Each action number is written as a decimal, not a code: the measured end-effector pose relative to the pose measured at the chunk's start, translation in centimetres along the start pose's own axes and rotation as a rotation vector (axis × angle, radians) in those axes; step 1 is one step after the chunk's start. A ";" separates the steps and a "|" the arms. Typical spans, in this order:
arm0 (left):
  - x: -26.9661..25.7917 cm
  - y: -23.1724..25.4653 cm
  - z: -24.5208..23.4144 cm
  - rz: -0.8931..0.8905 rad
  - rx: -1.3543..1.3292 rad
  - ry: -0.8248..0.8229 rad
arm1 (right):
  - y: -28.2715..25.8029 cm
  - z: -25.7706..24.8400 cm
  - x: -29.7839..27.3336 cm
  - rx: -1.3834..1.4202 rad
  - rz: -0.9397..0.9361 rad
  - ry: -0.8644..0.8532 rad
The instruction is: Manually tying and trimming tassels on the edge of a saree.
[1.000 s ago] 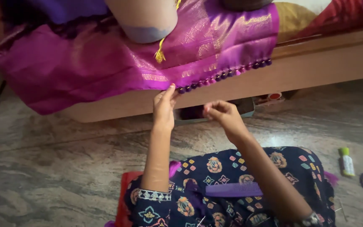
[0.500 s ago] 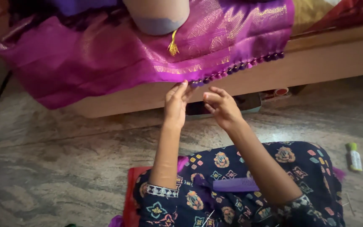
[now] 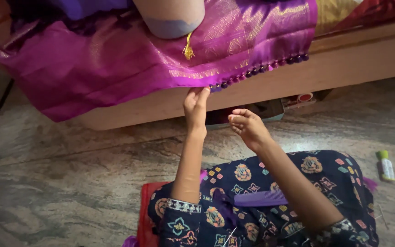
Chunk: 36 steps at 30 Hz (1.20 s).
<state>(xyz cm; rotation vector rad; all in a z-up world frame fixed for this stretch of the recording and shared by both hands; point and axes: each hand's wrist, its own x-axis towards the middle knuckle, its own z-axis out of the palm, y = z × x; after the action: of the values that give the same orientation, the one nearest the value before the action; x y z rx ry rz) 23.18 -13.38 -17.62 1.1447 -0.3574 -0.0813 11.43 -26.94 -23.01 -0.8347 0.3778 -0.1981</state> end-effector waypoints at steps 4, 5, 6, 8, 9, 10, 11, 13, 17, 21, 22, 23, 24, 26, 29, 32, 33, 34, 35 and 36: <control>0.4 1.5 0.2 -0.133 -0.009 0.007 | 1.7 -2.1 -0.1 -0.086 -0.042 -0.098; 1.1 0.6 -0.4 -0.155 -0.009 0.011 | 1.7 -2.2 -1.0 -0.085 -0.027 -0.082; 1.8 -0.4 -1.1 -0.139 0.012 0.036 | 1.8 -2.2 -1.8 -0.253 -0.023 -0.105; 2.1 -1.4 -2.5 -0.154 0.033 0.076 | 2.4 -3.3 -3.6 -0.422 0.018 -0.116; 1.6 -1.4 -3.2 -0.129 0.005 0.028 | 3.1 -4.4 -4.7 -0.510 0.042 -0.200; 1.3 -1.6 -4.1 -0.104 -0.025 -0.021 | 3.9 -5.4 -5.7 -0.593 0.068 -0.287; -1.2 -1.1 -5.1 -0.148 -0.014 0.016 | 4.5 -6.0 -7.5 -0.585 0.126 -0.284; -4.6 0.8 -6.9 -0.155 -0.028 -0.084 | 5.2 -6.3 -10.0 -0.961 0.143 -0.216; -12.7 0.1 -13.9 -0.141 0.104 -0.019 | 8.2 -9.5 -15.2 -1.339 0.197 -0.397; -21.6 1.9 -19.1 -0.163 0.487 0.147 | 11.8 -10.6 -19.1 -1.354 -0.076 -0.598; -23.7 2.9 -19.9 -0.248 0.581 0.224 | 12.5 -10.2 -20.0 -1.369 -0.198 -0.667; -25.3 3.2 -20.5 -0.246 0.589 0.242 | 12.7 -8.8 -20.3 -1.363 -0.198 -0.687; -27.0 3.5 -20.9 -0.222 0.687 0.290 | 12.9 -7.5 -20.7 -1.397 -0.284 -0.796; -30.1 3.6 -21.8 -0.196 0.786 0.344 | 13.6 -5.6 -21.2 -1.427 -0.376 -0.911; -34.1 2.8 -22.9 -0.199 1.141 0.364 | 14.9 -5.0 -21.1 -1.575 -0.397 -1.042; -36.4 1.6 -23.8 -0.268 1.270 0.349 | 14.7 -5.3 -19.9 -1.629 -0.445 -1.098; -37.0 1.3 -24.0 -0.312 1.209 0.374 | 13.8 -5.1 -19.4 -1.558 -0.440 -1.057; -37.5 1.0 -24.2 -0.356 1.147 0.398 | 12.9 -5.0 -18.9 -1.487 -0.435 -1.015; -38.0 0.5 -24.9 -0.353 1.144 0.402 | 11.3 -4.5 -17.8 -1.491 -0.438 -1.018; -38.5 0.0 -25.5 -0.364 1.121 0.418 | 9.7 -4.1 -16.8 -1.416 -0.327 -0.841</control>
<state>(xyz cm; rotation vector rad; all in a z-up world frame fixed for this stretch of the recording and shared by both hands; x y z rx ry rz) -4.93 18.38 -35.99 2.2774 0.2438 0.0554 -5.37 -18.03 -28.64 -2.2560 -0.5304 0.1800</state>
